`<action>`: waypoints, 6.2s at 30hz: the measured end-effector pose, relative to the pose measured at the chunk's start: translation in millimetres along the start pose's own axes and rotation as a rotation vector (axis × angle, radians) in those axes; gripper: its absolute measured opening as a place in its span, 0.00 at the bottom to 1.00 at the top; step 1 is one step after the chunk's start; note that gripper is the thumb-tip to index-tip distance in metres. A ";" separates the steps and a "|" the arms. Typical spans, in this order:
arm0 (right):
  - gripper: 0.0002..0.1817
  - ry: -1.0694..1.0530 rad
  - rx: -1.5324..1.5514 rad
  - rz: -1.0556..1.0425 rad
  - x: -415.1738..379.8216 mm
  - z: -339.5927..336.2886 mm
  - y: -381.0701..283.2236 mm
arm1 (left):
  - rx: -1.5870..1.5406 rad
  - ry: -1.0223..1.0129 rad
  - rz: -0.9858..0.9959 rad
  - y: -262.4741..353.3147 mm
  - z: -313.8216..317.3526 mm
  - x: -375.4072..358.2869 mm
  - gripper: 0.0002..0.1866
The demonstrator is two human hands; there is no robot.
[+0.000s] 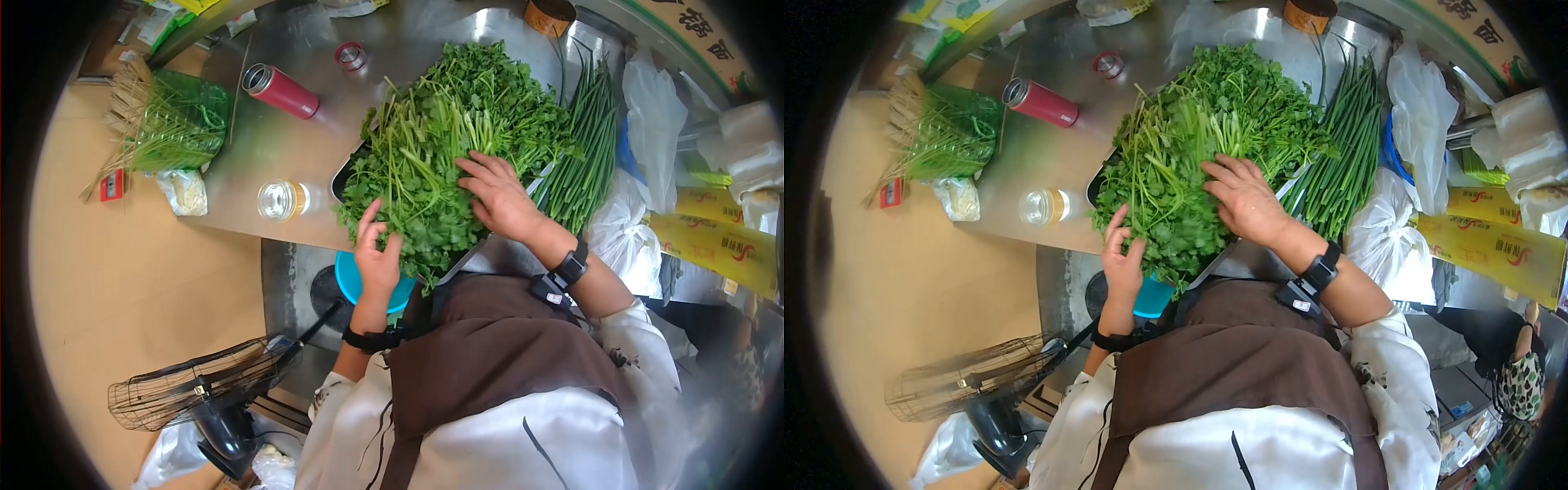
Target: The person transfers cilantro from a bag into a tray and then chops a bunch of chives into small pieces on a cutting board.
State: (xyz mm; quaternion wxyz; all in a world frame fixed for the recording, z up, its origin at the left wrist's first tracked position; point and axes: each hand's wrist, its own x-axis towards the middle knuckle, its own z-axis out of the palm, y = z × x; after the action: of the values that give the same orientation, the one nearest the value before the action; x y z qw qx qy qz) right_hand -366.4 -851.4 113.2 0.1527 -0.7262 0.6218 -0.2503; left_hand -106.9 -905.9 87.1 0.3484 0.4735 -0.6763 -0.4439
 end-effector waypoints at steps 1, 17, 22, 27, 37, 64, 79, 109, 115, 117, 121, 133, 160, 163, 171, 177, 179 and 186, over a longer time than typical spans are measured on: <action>0.20 -0.003 0.007 0.015 -4.6 -1.0 4.3 | -0.044 0.035 -0.068 -2.5 -1.6 -0.3 0.08; 0.15 0.447 0.003 0.518 -56.0 -35.0 22.7 | 0.595 0.075 0.271 98.6 -15.3 71.9 0.14; 0.24 0.460 -0.239 0.673 -63.0 -34.4 46.1 | 0.579 -0.242 0.315 105.2 49.3 174.2 0.38; 0.29 0.362 -0.205 0.900 -25.4 -48.2 53.5 | 0.694 -0.614 -0.057 94.6 128.8 261.8 0.53; 0.34 0.689 0.674 0.986 4.3 -9.7 69.7 | 0.572 -0.841 -0.056 80.6 167.7 259.2 0.54; 0.25 0.400 -0.238 -0.109 55.7 -134.1 49.1 | 0.070 -0.946 0.426 178.7 98.2 251.6 0.29; 0.26 0.946 0.147 0.268 68.5 -114.9 -0.9 | -0.717 -0.878 0.424 148.0 143.4 244.0 0.22; 0.41 0.583 0.622 0.475 121.4 8.7 -22.6 | 0.230 -0.278 0.069 26.9 95.7 251.2 0.41; 0.26 0.659 0.631 0.235 32.2 -42.5 -11.3 | 0.445 0.132 0.504 78.3 92.3 204.2 0.30; 0.24 0.838 0.672 0.347 -7.3 -45.2 11.9 | 0.305 0.044 0.601 114.3 95.9 179.9 0.27; 0.25 1.195 0.508 0.710 -75.9 -45.3 77.3 | -0.184 -0.499 0.520 138.4 144.9 134.2 0.25; 0.40 0.847 0.792 1.286 -93.5 -90.4 155.4 | 0.155 -0.502 -0.387 141.7 373.3 141.8 0.41; 0.19 0.833 1.512 0.621 -76.2 -110.9 146.8 | -0.134 -0.993 -0.270 186.1 305.2 126.3 0.55; 0.16 0.859 1.448 0.562 -75.0 -121.2 136.2 | -0.146 -1.083 -0.164 185.8 287.4 122.9 0.50; 0.14 0.762 0.939 0.426 -86.4 -183.9 82.5 | 0.086 -0.709 0.307 127.9 218.9 87.2 0.27; 0.19 0.857 0.800 0.334 -104.3 -210.2 48.7 | 0.183 -0.483 0.425 105.8 178.8 60.2 0.20; 0.21 0.870 0.775 0.338 -111.4 -218.1 41.0 | 0.243 -0.438 0.531 101.7 170.1 55.1 0.19; 0.16 0.975 0.684 0.260 -130.8 -224.5 15.3 | 0.329 -0.533 0.670 110.7 180.3 17.5 0.10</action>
State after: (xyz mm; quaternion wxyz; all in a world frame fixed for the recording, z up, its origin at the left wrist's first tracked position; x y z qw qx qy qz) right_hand -516.6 -705.9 268.2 0.1043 -0.3559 0.5879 -0.7189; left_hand -309.7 -856.3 125.5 0.2067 0.1473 -0.9196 -0.2998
